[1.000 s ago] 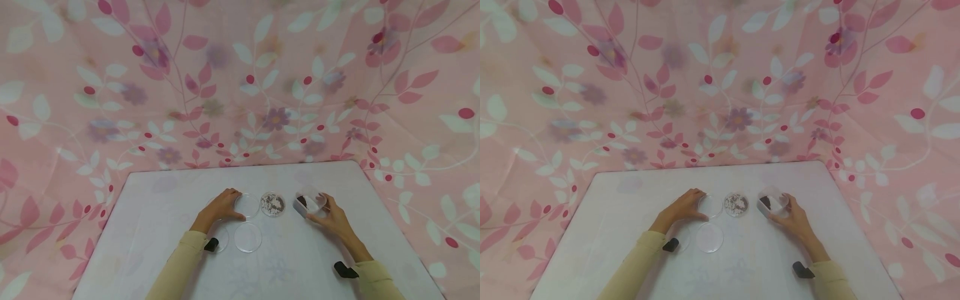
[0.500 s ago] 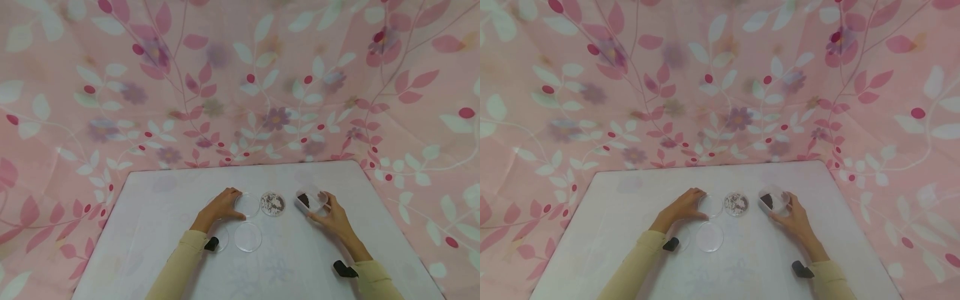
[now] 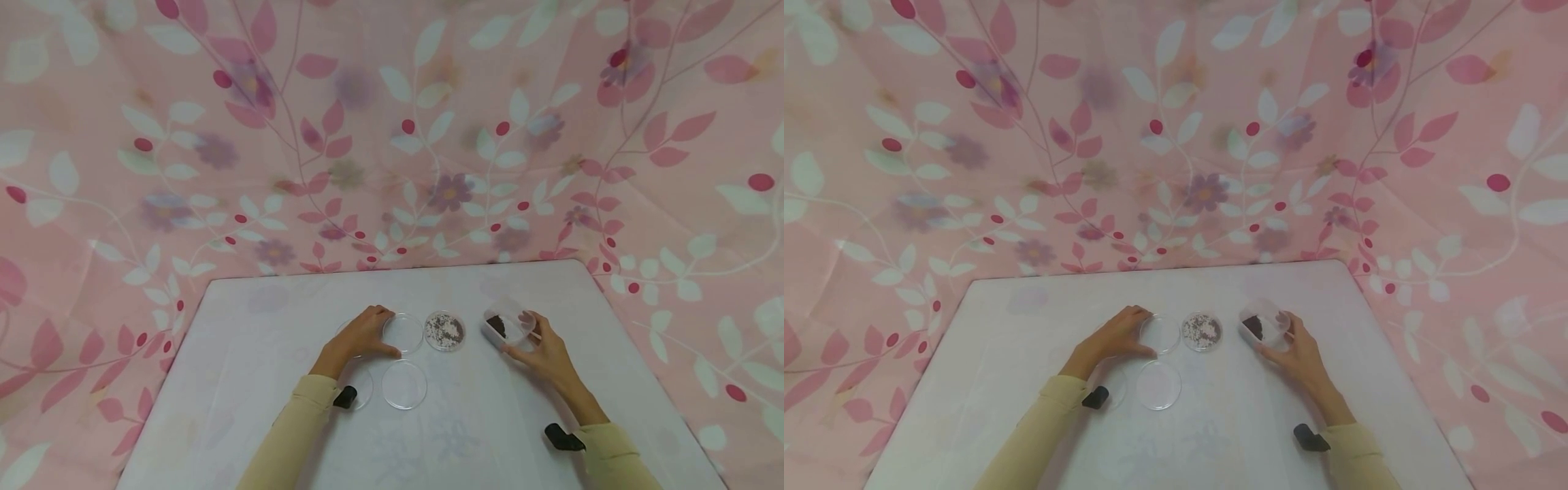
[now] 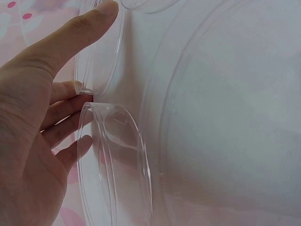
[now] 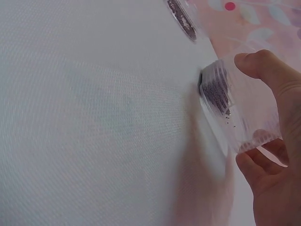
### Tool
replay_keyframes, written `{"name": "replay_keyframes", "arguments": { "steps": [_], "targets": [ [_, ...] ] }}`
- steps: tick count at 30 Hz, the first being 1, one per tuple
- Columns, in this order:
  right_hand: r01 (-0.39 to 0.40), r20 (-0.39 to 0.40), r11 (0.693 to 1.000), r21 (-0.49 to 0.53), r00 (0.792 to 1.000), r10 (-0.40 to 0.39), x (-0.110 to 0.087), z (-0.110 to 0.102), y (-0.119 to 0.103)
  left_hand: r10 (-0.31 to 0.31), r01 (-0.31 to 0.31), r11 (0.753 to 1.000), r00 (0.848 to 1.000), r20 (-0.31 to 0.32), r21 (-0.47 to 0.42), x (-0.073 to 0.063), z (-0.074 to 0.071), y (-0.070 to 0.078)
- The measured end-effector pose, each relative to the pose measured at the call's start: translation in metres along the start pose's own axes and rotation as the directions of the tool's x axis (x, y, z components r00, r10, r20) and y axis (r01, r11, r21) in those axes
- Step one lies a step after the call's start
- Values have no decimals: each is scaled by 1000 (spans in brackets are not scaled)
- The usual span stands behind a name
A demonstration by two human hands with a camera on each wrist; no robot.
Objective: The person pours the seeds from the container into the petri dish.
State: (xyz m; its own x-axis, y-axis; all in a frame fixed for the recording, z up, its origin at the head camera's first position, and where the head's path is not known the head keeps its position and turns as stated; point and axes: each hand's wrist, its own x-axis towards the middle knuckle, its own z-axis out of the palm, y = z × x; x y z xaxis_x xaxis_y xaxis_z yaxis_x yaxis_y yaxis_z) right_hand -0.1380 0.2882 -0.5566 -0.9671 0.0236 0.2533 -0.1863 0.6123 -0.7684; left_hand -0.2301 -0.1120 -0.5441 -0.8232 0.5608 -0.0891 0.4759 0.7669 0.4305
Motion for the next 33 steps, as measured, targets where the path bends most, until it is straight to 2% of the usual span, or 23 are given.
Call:
{"name": "replay_keyframes", "arguments": {
  "steps": [11,20,33],
  "targets": [
    [65,-33,997,-42,997,-66,5,-2,0,-13,13,1000,1000,2,-10,-1,-1,3],
    [91,-31,985,-147,995,-96,15,-3,-17,2,-2,1000,1000,-5,-5,-1,-2,2],
    [227,-25,951,-211,971,-237,34,6,-39,-15,16,999,1000,4,-32,-2,-3,2]
  ]
}}
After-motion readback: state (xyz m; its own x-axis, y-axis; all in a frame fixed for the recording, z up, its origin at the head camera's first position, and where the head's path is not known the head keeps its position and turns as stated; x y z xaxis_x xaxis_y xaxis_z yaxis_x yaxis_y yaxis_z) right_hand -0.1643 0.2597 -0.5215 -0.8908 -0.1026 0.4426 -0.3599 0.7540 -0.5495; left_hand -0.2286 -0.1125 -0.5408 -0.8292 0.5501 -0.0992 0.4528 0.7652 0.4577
